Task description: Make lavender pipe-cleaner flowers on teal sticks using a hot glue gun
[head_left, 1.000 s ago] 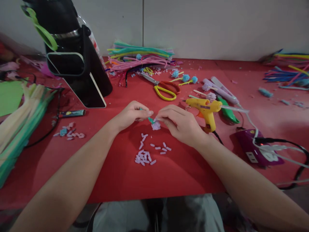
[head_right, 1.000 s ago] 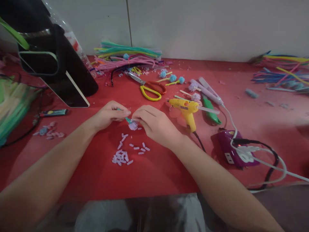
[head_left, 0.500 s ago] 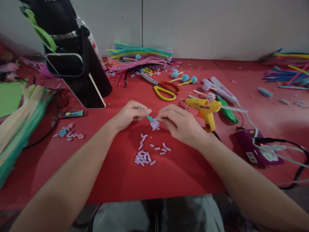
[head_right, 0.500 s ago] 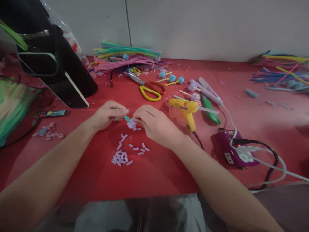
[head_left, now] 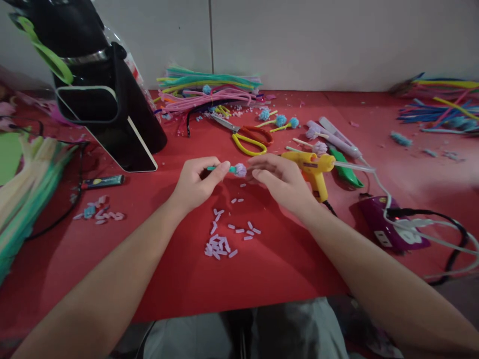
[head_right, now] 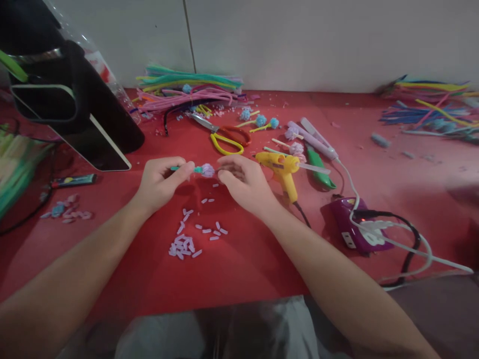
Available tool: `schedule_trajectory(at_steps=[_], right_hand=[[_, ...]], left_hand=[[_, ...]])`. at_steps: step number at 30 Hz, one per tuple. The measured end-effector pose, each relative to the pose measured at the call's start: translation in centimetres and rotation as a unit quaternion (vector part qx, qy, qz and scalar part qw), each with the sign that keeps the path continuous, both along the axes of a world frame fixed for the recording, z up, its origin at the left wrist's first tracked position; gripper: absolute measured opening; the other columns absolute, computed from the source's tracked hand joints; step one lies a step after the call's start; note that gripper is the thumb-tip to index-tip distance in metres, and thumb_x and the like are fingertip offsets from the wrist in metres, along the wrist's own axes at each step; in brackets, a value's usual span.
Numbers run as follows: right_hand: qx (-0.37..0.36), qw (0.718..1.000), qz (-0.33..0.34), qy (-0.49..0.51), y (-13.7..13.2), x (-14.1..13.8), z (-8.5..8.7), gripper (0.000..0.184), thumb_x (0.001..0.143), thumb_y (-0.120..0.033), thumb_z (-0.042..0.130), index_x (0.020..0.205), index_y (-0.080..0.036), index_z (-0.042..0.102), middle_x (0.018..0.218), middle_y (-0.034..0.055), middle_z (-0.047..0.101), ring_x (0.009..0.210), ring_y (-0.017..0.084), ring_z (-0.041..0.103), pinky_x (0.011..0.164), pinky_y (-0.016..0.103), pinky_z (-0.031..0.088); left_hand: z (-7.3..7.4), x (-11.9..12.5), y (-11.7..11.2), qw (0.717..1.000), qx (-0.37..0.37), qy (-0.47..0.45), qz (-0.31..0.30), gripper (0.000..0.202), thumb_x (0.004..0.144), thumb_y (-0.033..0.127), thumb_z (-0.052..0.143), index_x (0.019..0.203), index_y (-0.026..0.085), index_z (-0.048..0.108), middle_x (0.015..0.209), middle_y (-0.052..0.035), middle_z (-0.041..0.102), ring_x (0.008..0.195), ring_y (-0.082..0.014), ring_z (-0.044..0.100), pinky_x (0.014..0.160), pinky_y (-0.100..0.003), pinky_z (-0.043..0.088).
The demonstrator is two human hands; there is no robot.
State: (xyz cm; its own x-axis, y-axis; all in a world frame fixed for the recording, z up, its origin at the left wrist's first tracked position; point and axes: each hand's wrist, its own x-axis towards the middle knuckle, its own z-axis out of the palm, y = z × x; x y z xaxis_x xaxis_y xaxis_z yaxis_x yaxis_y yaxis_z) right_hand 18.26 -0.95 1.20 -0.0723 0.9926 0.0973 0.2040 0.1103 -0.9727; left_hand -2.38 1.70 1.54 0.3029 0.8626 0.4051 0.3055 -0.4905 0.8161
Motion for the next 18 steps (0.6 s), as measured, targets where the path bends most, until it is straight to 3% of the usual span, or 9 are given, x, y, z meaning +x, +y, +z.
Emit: schedule_trajectory(at_steps=[5, 10, 18], right_hand=[[-0.004, 0.999, 0.012, 0.039, 0.11, -0.18, 0.22, 0.023, 0.076, -0.03, 0.074, 0.095, -0.018, 0.07, 0.095, 0.007, 0.076, 0.091, 0.02, 0.072, 0.087, 0.037, 0.058], [0.019, 0.998, 0.007, 0.052, 0.03, -0.39, 0.21, 0.026, 0.076, -0.037, 0.079, 0.091, -0.018, 0.069, 0.09, 0.0052, 0.074, 0.083, 0.017, 0.071, 0.081, 0.034, 0.059], [0.045, 0.997, -0.004, 0.055, 0.1, -0.33, -0.04, 0.034, 0.074, -0.044, 0.084, 0.092, -0.02, 0.069, 0.089, 0.0039, 0.074, 0.083, 0.018, 0.07, 0.081, 0.035, 0.061]], left_hand=[[-0.02, 0.08, -0.45, 0.998, 0.057, 0.019, -0.004, 0.041, 0.094, 0.027, 0.061, 0.057, 0.017, 0.046, 0.053, 0.005, 0.035, 0.052, -0.0074, 0.031, 0.051, -0.025, 0.029], [-0.56, 0.14, -0.54, 0.991, 0.126, 0.049, -0.017, 0.035, 0.094, 0.023, 0.062, 0.061, 0.016, 0.052, 0.055, 0.0047, 0.042, 0.052, -0.0061, 0.037, 0.053, -0.024, 0.031], [-0.58, 0.47, -0.61, 0.984, 0.163, 0.068, -0.017, 0.034, 0.094, 0.021, 0.063, 0.062, 0.015, 0.055, 0.054, 0.0046, 0.044, 0.05, -0.0057, 0.038, 0.052, -0.023, 0.031]])
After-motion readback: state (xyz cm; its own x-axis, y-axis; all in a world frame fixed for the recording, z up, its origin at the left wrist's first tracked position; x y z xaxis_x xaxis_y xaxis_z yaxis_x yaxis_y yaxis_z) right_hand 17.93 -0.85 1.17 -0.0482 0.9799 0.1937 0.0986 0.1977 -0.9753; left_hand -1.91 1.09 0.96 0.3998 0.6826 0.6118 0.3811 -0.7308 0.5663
